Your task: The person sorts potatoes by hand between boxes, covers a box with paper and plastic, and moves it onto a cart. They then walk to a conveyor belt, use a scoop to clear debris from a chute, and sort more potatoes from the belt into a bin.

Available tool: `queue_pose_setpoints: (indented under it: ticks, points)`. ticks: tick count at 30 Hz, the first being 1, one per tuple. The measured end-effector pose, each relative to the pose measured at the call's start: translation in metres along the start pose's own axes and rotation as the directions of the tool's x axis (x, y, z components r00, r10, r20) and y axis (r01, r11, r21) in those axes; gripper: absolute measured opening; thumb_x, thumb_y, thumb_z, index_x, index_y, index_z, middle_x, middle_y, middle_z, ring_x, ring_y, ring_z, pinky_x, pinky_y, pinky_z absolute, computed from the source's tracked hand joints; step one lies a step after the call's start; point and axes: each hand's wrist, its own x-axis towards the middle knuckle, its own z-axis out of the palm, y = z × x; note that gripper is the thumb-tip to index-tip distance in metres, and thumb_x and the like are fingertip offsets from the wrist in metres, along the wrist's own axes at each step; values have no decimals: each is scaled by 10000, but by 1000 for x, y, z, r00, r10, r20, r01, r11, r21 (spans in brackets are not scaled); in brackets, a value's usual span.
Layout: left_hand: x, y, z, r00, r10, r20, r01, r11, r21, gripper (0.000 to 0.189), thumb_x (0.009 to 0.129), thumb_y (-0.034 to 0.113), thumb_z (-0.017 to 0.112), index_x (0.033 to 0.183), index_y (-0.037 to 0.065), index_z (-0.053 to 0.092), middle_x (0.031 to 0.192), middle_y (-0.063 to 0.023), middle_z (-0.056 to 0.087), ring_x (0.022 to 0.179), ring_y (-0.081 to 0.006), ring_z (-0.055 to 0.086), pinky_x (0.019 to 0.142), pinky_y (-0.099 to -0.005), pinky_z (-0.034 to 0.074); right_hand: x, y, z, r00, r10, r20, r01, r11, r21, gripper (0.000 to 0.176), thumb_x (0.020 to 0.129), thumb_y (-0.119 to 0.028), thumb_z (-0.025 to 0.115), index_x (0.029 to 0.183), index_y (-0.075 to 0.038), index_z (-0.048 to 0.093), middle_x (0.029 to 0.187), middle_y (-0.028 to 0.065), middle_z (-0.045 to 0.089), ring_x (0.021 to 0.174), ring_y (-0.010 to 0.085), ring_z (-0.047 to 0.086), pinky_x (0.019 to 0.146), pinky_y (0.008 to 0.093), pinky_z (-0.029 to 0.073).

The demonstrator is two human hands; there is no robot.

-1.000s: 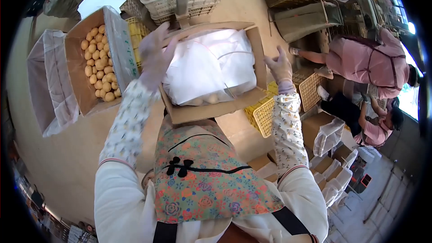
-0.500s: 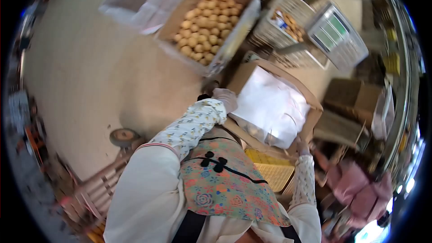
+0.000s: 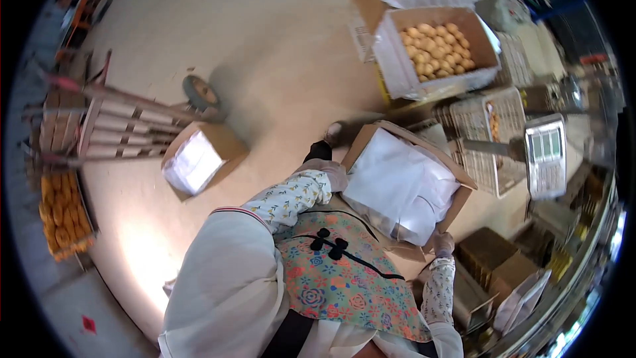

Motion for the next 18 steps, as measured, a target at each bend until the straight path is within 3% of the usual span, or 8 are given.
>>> queue_pose_setpoints:
  ticks: [1,5,9,12,15,18]
  points:
    - [-13,-6,-13,996,-27,81,33,998,-62,267,761,229,562,851,45,734,902,-177,700,838,-274,683,677,-488,525,10,-2,-2,996,-93,-4,93,995,-37,605,809,-510,518,973,46,691,1050,291,636,1054,415,606,931,441,465]
    - [-52,-25,-64,923,-21,384,140,948,-284,336,802,244,517,963,34,724,1054,-202,679,1003,-287,660,801,-473,514,23,-13,-9,978,-202,-45,197,975,-107,615,820,-531,506,877,51,697,923,299,651,981,428,625,877,472,485]
    - [-58,-31,-61,912,-37,408,162,947,-277,361,789,258,524,1033,71,714,1093,-144,683,1043,-287,644,850,-414,504,36,9,11,933,-360,-4,355,921,-161,571,800,-506,563,790,51,689,812,289,648,889,432,640,800,481,504]
    - [-60,-51,-49,934,20,356,88,955,-285,461,827,404,486,978,35,716,1009,-181,688,992,-317,650,863,-417,492,24,9,13,907,-420,21,416,888,-198,505,764,-463,628,753,39,684,765,270,650,835,416,651,749,474,511]
    - [-73,-84,-61,929,14,371,124,931,-344,358,753,330,590,959,77,735,977,-153,703,957,-314,666,808,-418,516,-12,-9,4,889,-457,23,453,871,-190,500,756,-462,628,736,35,686,735,256,651,823,395,661,746,466,516]
    - [-99,-127,-32,917,14,399,120,943,-310,363,716,387,640,908,99,747,914,-155,705,901,-335,671,792,-430,518,-54,-35,3,858,-513,38,513,848,-135,496,756,-463,628,726,29,688,710,248,649,791,393,665,737,462,522]
